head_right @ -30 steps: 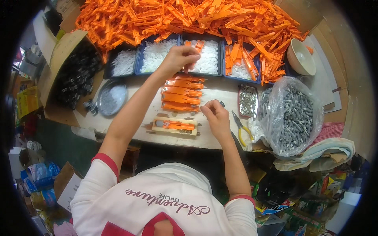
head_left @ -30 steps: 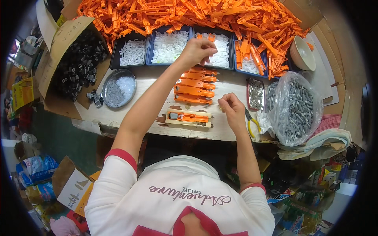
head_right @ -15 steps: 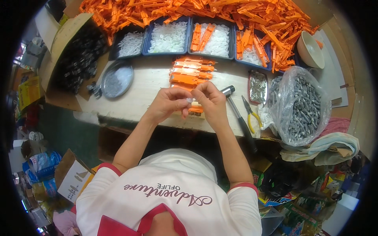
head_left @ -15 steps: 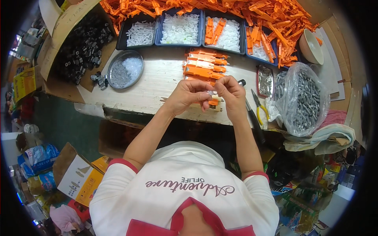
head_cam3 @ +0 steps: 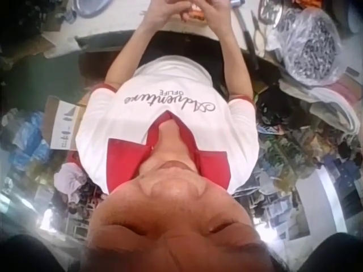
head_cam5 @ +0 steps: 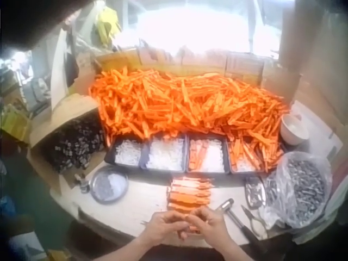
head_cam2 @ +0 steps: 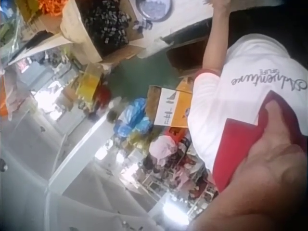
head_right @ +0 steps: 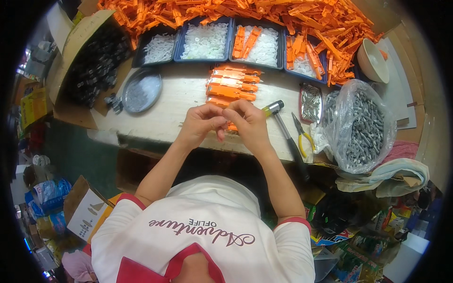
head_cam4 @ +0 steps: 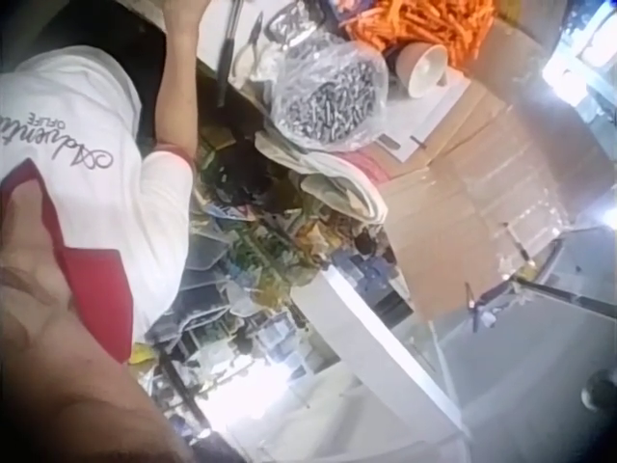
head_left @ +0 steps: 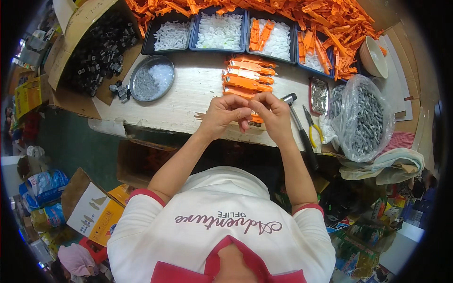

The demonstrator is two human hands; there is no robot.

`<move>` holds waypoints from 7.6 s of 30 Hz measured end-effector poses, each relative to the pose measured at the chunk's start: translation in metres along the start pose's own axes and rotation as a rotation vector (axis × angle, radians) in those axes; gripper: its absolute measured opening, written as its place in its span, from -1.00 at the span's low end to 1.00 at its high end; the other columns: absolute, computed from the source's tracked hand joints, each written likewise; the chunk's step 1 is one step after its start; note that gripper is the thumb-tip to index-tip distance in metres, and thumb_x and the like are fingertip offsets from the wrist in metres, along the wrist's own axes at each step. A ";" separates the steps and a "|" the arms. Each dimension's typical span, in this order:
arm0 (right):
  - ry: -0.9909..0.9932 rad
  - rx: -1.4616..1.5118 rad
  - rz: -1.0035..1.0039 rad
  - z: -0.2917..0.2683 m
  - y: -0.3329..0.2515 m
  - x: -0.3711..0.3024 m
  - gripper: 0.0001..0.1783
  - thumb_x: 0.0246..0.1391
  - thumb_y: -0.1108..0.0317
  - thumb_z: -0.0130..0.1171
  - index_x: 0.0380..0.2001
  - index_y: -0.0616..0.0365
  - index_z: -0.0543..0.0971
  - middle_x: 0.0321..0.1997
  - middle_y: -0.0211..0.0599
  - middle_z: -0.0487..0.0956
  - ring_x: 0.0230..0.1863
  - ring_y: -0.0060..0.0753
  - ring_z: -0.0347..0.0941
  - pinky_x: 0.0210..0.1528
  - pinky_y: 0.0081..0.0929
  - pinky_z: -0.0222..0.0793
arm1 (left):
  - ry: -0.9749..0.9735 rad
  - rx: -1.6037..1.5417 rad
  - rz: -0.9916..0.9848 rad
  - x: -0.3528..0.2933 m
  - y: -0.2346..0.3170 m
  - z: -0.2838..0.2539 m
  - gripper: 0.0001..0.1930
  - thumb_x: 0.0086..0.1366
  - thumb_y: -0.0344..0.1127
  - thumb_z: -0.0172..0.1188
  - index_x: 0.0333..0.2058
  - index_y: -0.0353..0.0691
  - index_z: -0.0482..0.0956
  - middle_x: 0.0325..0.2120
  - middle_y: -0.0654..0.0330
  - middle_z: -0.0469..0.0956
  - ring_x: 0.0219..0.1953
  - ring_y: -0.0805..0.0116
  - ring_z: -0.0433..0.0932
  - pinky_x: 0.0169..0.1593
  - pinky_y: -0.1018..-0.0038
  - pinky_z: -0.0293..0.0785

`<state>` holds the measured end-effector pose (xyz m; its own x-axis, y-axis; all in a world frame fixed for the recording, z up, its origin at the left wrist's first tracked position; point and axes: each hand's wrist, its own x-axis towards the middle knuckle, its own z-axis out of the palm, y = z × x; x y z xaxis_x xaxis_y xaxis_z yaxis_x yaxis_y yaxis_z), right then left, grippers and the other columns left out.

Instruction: Assembling small orange plastic components at a workbench in a factory setting.

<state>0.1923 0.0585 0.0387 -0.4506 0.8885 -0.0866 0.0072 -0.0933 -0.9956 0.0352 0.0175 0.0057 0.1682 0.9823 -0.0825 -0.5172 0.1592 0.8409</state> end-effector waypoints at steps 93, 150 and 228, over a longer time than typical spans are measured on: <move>0.226 0.519 -0.010 -0.003 -0.006 -0.008 -0.88 -0.06 0.44 0.22 -0.41 0.18 0.50 -0.53 -0.52 0.44 -0.62 -0.76 0.20 -0.60 -0.81 0.06 | -0.099 -0.158 0.148 0.013 -0.009 0.020 -0.91 0.16 -0.58 0.07 -0.34 -0.28 0.45 -0.43 0.16 0.51 -0.34 0.41 0.51 -0.26 0.46 0.50; -0.245 -1.310 -0.703 0.006 0.024 0.007 -0.92 -0.24 0.47 0.11 -0.54 0.11 0.48 -0.46 -0.35 0.38 -0.30 -0.33 0.33 -0.14 -0.26 0.07 | 0.209 1.226 0.597 -0.016 -0.028 -0.024 -0.86 -0.09 -0.46 0.25 -0.47 -0.15 0.55 -0.32 0.30 0.47 -0.16 0.31 0.33 -0.05 0.37 0.08; 0.573 -1.236 0.205 -0.285 -0.017 -0.075 -0.70 -0.08 0.39 0.03 -0.21 0.23 0.46 -0.34 -0.19 0.53 -0.30 -0.26 0.44 -0.15 -0.44 0.29 | 0.668 1.231 0.517 0.133 0.140 -0.232 -0.87 0.07 -0.41 0.22 -0.37 -0.28 0.59 -0.56 0.32 0.54 -0.54 0.59 0.43 -0.45 0.63 0.35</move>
<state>0.4800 0.1214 0.0516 0.0798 0.9948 0.0632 0.9453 -0.0554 -0.3214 -0.2091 0.1928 -0.0117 -0.3898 0.8194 0.4203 0.6729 -0.0581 0.7374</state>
